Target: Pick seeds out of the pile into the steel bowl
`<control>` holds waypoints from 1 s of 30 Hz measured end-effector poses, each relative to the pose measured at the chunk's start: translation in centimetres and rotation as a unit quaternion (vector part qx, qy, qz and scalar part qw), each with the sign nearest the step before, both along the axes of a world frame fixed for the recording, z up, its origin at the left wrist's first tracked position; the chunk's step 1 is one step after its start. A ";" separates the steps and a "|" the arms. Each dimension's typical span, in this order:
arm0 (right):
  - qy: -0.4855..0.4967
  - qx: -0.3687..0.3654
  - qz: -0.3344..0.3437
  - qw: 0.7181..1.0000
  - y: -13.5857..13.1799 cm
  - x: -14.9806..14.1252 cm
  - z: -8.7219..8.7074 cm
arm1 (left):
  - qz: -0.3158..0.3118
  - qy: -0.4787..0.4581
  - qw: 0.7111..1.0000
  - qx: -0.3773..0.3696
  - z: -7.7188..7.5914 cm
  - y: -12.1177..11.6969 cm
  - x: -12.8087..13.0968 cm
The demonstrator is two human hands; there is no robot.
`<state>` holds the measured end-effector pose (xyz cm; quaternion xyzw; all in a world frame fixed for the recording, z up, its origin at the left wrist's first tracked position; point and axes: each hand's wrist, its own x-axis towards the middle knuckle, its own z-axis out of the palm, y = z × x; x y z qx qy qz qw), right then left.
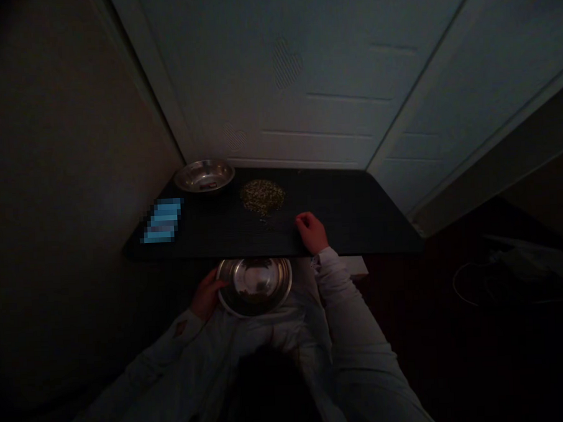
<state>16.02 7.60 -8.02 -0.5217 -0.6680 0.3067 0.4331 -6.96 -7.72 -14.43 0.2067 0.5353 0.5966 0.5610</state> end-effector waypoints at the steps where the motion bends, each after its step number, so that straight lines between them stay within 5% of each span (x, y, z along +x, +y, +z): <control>1: 0.003 -0.002 0.000 1.000 0.0 0.0 0.0 | 0.000 0.001 1.000 0.000 0.0 0.0 0.0; 30: 0.050 -0.028 -0.005 0.998 -0.3 -0.1 0.1 | 0.000 -0.004 1.000 -0.005 0.8 -0.1 0.3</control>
